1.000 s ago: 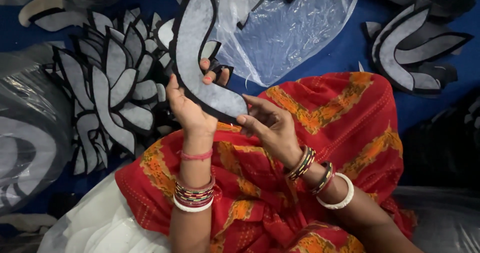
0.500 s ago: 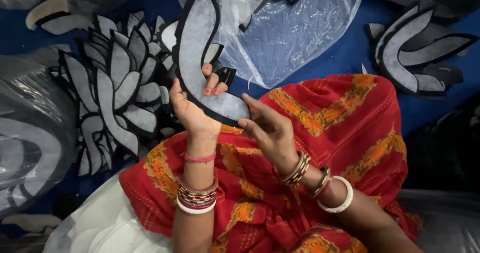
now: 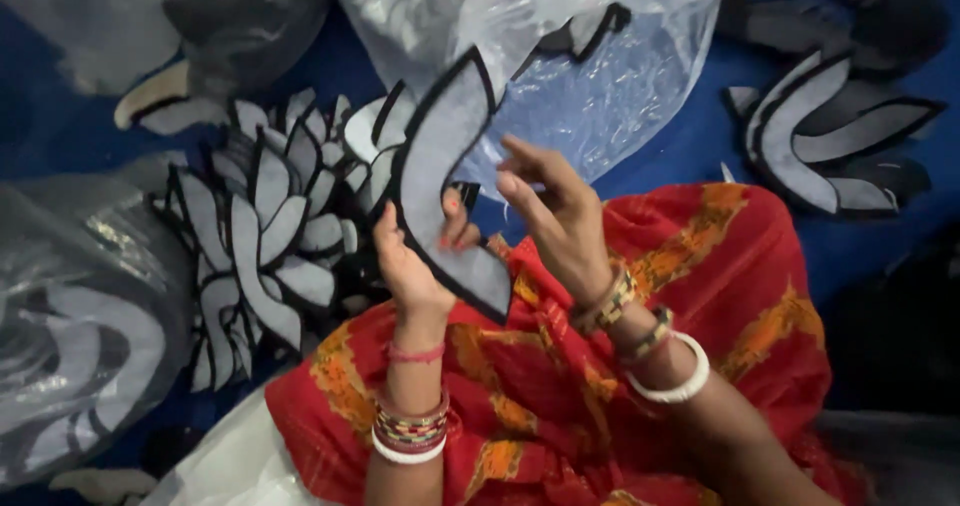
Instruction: The person sits and assembles black and white curved foam pieces by hand. They pick up individual parts from a pile, align the edges, and press them together to form a layered shape, repeating this process for multiple items.
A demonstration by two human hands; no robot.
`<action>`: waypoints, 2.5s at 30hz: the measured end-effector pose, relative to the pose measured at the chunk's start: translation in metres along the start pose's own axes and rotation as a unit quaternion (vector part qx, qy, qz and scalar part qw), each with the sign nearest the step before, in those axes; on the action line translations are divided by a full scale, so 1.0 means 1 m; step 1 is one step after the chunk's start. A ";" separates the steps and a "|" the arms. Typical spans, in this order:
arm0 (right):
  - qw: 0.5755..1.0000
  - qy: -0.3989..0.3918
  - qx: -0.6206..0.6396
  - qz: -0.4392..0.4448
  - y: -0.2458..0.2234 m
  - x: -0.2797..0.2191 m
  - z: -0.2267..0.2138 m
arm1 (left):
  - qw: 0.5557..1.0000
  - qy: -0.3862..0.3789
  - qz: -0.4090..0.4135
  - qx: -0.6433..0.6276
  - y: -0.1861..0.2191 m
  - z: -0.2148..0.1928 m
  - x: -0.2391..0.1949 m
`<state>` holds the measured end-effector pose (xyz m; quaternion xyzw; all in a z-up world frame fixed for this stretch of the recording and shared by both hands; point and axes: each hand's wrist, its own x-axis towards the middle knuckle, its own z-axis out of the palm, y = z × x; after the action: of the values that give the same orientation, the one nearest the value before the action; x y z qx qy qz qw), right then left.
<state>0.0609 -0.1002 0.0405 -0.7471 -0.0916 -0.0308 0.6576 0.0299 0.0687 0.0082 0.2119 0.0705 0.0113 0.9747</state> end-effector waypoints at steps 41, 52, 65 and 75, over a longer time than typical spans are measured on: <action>0.841 0.245 -0.332 -0.350 -0.023 0.022 0.009 | 0.986 -0.066 -0.025 0.149 -0.040 -0.023 -0.001; 0.948 0.035 0.091 -0.304 -0.098 0.060 0.104 | 0.911 -0.003 0.203 0.359 -0.075 -0.115 0.039; 0.970 0.073 -0.228 0.030 0.139 0.152 -0.025 | 0.984 0.078 -0.010 0.159 -0.062 -0.054 0.030; 0.951 0.087 -0.286 0.075 0.349 0.337 -0.122 | 0.969 0.149 -0.098 0.169 -0.066 -0.048 0.036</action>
<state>0.4623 -0.2299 -0.2277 -0.9031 0.0344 -0.0712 0.4220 0.0583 0.0304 -0.0668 0.3618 0.2363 -0.0646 0.8995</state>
